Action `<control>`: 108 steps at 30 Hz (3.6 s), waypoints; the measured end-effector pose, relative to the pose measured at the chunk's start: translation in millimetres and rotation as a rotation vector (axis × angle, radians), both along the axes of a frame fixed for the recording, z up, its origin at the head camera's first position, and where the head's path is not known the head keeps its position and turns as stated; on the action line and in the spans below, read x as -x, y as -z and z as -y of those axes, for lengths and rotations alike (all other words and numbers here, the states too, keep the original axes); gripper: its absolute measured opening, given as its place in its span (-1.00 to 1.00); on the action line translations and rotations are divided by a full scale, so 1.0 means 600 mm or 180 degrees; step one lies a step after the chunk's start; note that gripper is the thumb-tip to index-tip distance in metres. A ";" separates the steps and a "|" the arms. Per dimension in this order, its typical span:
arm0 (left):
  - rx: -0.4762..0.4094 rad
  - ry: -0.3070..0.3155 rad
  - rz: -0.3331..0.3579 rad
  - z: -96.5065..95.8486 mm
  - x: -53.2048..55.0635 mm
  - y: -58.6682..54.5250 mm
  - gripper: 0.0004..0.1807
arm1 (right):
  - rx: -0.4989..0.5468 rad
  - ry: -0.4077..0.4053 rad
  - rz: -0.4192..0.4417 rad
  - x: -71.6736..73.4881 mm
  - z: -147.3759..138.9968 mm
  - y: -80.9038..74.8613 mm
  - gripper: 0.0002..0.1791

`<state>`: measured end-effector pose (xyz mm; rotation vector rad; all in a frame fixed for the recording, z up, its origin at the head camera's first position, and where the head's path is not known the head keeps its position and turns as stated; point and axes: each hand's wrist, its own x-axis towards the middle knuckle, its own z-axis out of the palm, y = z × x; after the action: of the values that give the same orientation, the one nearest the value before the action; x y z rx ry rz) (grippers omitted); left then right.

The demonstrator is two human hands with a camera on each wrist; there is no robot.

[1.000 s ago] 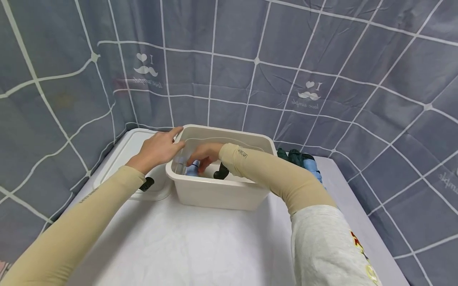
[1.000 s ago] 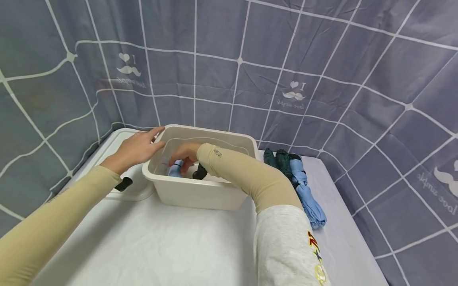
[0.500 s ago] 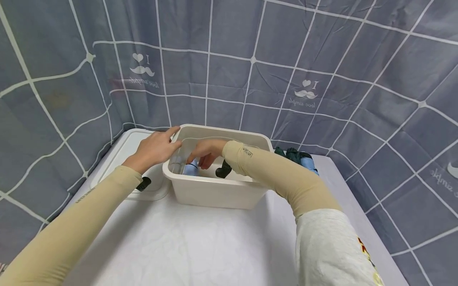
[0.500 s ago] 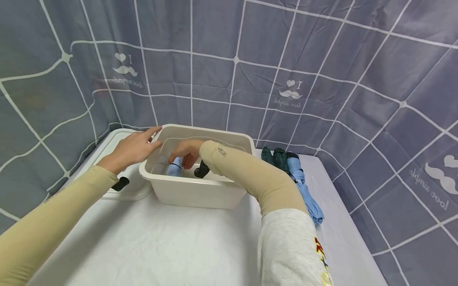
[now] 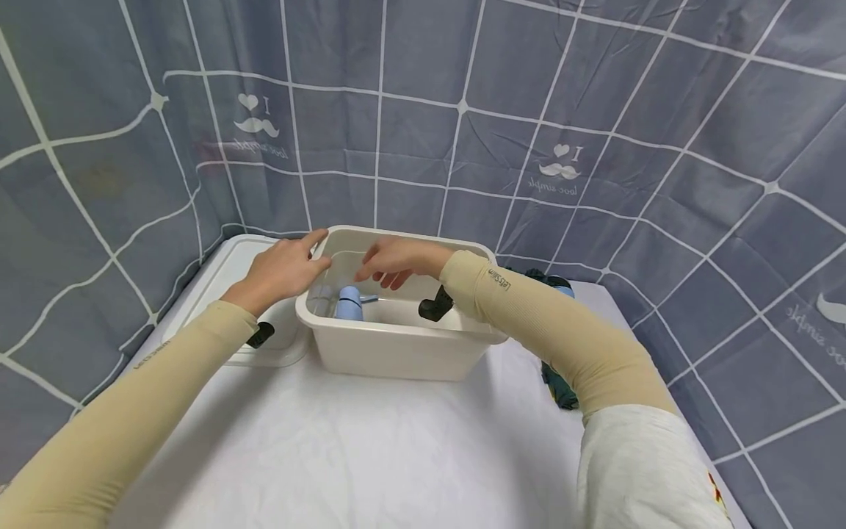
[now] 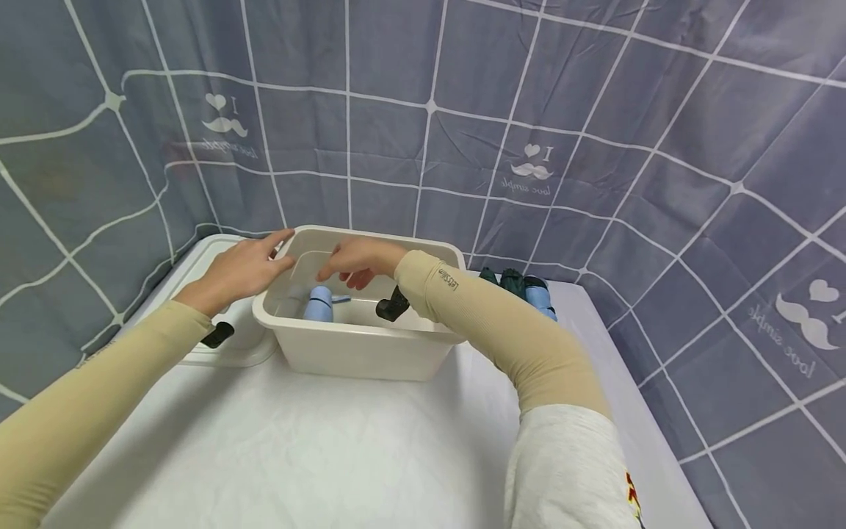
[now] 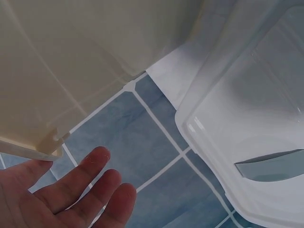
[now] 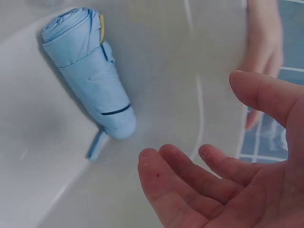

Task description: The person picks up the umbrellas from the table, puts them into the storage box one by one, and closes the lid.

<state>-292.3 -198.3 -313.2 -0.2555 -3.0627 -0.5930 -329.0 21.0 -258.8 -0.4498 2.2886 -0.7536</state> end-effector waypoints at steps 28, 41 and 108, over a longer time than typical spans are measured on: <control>-0.0011 0.0082 -0.0021 0.005 0.005 -0.001 -0.28 | 0.0361 0.0371 -0.0474 -0.050 -0.156 -0.090 -0.38; -0.0013 0.0068 -0.0038 0.008 0.001 -0.001 -0.28 | 0.0502 0.0528 -0.0605 -0.059 -0.241 -0.108 -0.37; -0.0034 0.0106 -0.0046 0.006 0.005 -0.001 -0.28 | 0.1161 0.1489 -0.0365 -0.083 -0.552 0.041 -0.23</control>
<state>-295.6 -201.9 -312.4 -0.3100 -3.0463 -0.6059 -279.4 352.1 -283.3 -0.1121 2.3952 -1.4224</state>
